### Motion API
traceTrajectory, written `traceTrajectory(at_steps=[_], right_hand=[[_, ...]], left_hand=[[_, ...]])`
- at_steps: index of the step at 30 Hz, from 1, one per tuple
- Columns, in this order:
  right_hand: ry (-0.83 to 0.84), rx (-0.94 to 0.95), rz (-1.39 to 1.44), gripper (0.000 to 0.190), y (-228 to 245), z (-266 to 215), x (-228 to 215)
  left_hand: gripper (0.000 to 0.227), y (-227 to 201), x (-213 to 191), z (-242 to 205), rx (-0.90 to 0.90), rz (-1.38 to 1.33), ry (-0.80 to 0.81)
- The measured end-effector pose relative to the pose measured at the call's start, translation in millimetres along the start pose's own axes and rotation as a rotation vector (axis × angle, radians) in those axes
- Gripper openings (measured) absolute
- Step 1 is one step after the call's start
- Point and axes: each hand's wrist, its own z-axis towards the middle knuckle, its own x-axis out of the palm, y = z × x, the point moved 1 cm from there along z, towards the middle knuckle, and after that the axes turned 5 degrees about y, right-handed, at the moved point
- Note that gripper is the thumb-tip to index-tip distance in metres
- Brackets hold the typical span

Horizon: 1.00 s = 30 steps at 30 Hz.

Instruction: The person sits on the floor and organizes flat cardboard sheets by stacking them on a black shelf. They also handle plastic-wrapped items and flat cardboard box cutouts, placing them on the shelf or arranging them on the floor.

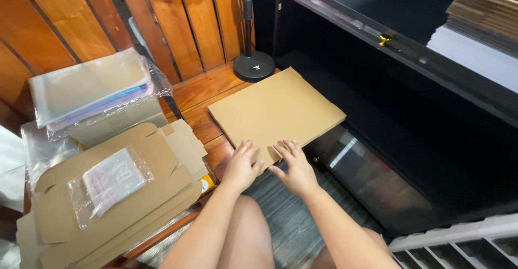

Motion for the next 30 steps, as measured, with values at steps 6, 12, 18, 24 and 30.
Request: traceTrajectory(at_steps=[6, 12, 18, 24, 30], right_hand=[[0.044, -0.007, -0.094, 0.061, -6.0, 0.3, 10.9], [0.102, 0.115, -0.213, 0.084, -5.3, 5.3, 23.0], [0.097, 0.140, -0.295, 0.090, -1.7, 6.7, 29.3], [0.131, 0.169, -0.298, 0.089, 1.6, 8.0, 29.1], [0.147, 0.174, -0.290, 0.092, 3.5, 7.7, 28.1]], left_hand=[[0.049, 7.7, -1.3, 6.1, -0.007, 0.105, 0.011], [0.044, 12.6, 0.8, 7.3, -0.017, 0.051, -0.034], [0.040, 19.6, 5.3, 12.8, -0.043, 0.040, -0.034], [0.045, 5.8, -7.3, 12.8, -0.062, 0.098, 0.042], [0.060, -7.2, -19.3, 8.0, -0.040, 0.113, 0.141]])
